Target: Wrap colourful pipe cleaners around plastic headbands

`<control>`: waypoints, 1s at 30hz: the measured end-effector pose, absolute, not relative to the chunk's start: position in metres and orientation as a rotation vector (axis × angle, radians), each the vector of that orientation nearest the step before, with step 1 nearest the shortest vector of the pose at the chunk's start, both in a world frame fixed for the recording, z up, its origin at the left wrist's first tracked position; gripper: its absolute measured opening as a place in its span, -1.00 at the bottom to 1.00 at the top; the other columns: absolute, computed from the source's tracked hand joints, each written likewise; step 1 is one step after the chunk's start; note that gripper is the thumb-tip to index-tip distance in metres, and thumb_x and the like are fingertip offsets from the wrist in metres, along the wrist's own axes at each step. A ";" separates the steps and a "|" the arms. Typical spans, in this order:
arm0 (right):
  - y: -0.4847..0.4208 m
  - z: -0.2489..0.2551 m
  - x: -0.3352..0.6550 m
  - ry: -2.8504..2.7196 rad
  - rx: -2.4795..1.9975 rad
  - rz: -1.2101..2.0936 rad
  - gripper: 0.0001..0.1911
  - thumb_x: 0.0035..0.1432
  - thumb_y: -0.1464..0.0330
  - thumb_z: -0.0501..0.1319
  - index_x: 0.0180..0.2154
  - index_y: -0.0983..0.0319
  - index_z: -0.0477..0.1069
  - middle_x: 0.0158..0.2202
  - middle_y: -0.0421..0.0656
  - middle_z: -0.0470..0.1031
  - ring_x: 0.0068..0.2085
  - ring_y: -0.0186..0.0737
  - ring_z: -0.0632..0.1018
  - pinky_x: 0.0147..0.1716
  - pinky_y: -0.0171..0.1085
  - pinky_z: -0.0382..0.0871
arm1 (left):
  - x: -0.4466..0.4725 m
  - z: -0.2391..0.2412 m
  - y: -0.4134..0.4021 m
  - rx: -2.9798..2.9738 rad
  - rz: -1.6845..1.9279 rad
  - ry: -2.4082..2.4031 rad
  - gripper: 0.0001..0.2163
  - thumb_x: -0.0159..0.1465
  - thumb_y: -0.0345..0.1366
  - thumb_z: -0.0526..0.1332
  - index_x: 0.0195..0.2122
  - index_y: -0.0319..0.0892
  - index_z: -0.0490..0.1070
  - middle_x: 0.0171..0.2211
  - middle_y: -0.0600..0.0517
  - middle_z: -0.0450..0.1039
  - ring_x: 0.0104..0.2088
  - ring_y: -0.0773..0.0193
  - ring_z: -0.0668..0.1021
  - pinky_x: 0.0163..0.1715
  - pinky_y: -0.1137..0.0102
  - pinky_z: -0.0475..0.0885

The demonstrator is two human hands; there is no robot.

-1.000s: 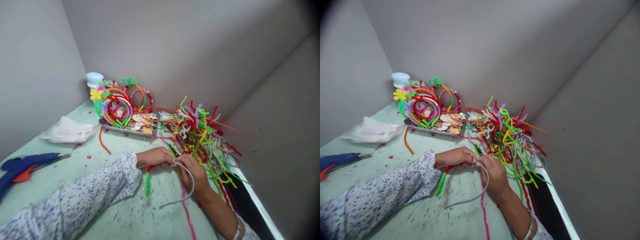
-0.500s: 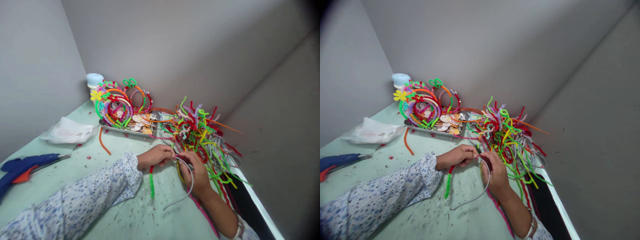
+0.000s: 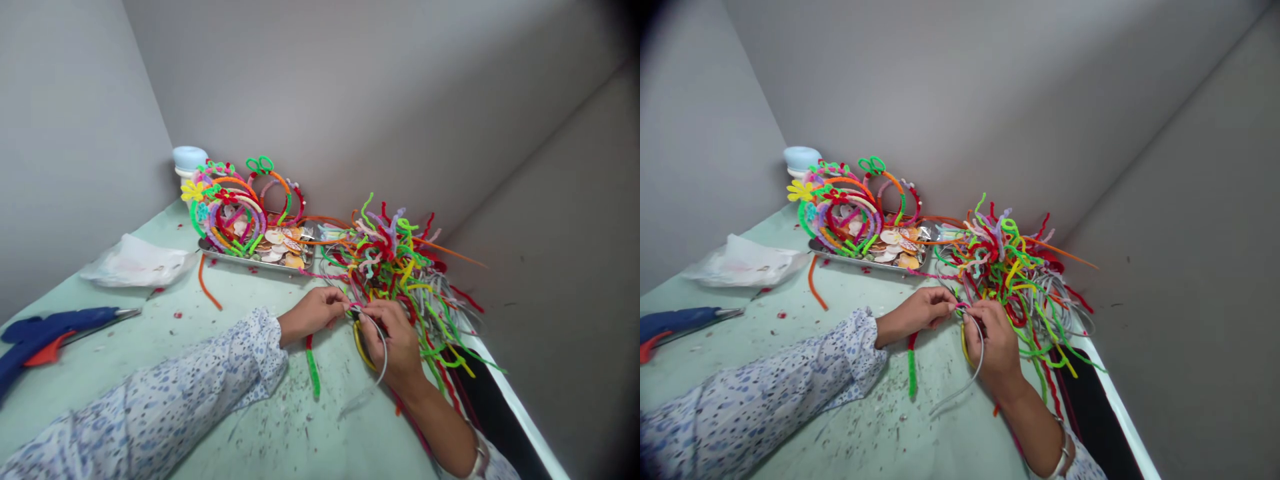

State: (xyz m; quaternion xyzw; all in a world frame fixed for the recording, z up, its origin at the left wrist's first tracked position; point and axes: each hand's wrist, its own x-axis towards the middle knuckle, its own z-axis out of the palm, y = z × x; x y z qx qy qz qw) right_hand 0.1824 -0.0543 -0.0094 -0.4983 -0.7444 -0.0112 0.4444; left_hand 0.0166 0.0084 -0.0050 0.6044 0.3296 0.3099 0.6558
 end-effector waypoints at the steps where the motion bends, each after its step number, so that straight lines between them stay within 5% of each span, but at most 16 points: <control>1: -0.054 -0.010 0.183 -1.845 -1.242 -0.025 -0.90 0.11 0.46 0.14 -0.28 0.23 0.38 -0.28 -0.08 0.37 -0.20 -0.17 0.43 -0.20 -0.16 0.37 | 0.017 -0.005 0.008 1.373 0.714 0.747 -0.84 0.12 -0.24 0.19 -0.40 -0.26 0.35 -0.69 0.17 0.20 -0.69 0.50 0.23 -0.66 0.53 0.10; 30: -0.054 -0.014 0.185 -1.763 -1.379 0.236 -0.89 0.17 0.39 0.10 -0.32 0.21 0.40 -0.32 -0.14 0.43 -0.27 -0.21 0.46 -0.24 -0.21 0.35 | 0.019 -0.007 0.000 1.479 0.809 0.743 -0.85 0.16 -0.25 0.16 -0.35 -0.25 0.36 -0.65 0.15 0.27 -0.65 0.47 0.31 -0.61 0.54 0.18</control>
